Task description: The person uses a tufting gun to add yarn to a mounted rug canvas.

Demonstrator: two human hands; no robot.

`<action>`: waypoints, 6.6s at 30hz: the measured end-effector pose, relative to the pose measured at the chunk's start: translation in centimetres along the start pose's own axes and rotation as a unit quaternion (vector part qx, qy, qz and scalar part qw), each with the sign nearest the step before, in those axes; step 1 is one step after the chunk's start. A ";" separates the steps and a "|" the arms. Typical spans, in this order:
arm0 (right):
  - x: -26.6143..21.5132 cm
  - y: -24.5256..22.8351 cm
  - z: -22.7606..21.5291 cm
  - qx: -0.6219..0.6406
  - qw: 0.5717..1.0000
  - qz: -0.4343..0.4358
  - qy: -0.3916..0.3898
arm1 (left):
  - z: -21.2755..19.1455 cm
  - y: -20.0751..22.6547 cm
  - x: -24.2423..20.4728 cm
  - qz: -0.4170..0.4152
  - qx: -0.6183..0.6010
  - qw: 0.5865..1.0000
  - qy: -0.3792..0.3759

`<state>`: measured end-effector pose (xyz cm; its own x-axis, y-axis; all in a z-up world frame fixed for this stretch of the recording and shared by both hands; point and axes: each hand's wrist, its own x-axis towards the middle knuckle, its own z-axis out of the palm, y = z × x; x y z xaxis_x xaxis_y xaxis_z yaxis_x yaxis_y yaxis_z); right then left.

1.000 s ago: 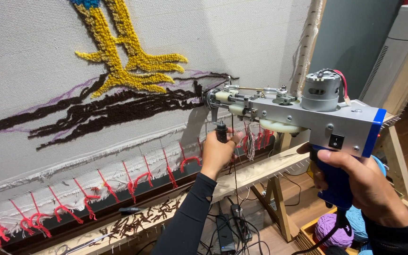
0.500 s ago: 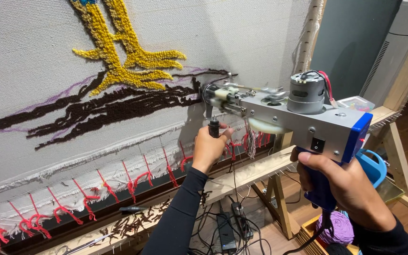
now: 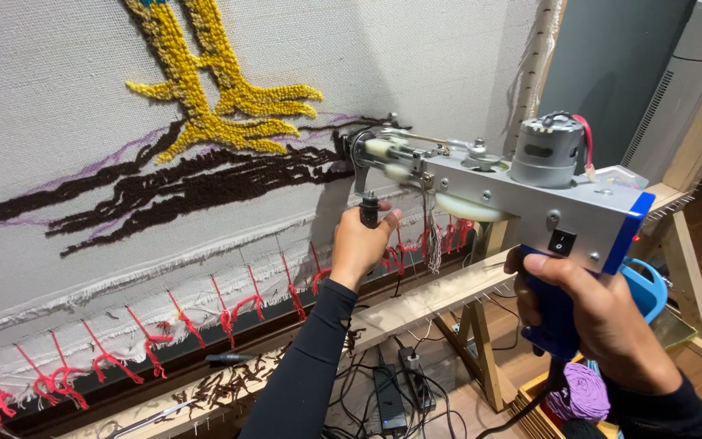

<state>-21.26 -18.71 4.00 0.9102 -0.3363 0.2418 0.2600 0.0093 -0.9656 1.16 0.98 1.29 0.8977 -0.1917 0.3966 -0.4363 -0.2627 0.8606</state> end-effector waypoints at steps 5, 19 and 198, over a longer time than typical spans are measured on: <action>1.5 1.5 -3.4 0.020 1.000 0.003 -0.023 | 0.8 0.5 0.1 -0.021 -0.062 0.997 -0.027; 2.8 0.1 -12.5 -0.004 0.998 -0.003 -0.070 | 4.5 2.9 -1.9 -0.019 -0.282 0.946 -0.161; 3.8 0.9 -14.3 0.010 0.997 0.057 -0.056 | 5.3 2.5 -0.8 -0.036 -0.267 0.944 -0.191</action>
<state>-22.20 -33.45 2.63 0.9641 -0.2244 0.1417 0.1586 0.0595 -0.9855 -0.97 -4.53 1.47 0.7923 -0.5450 0.2743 -0.1904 0.2063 0.9598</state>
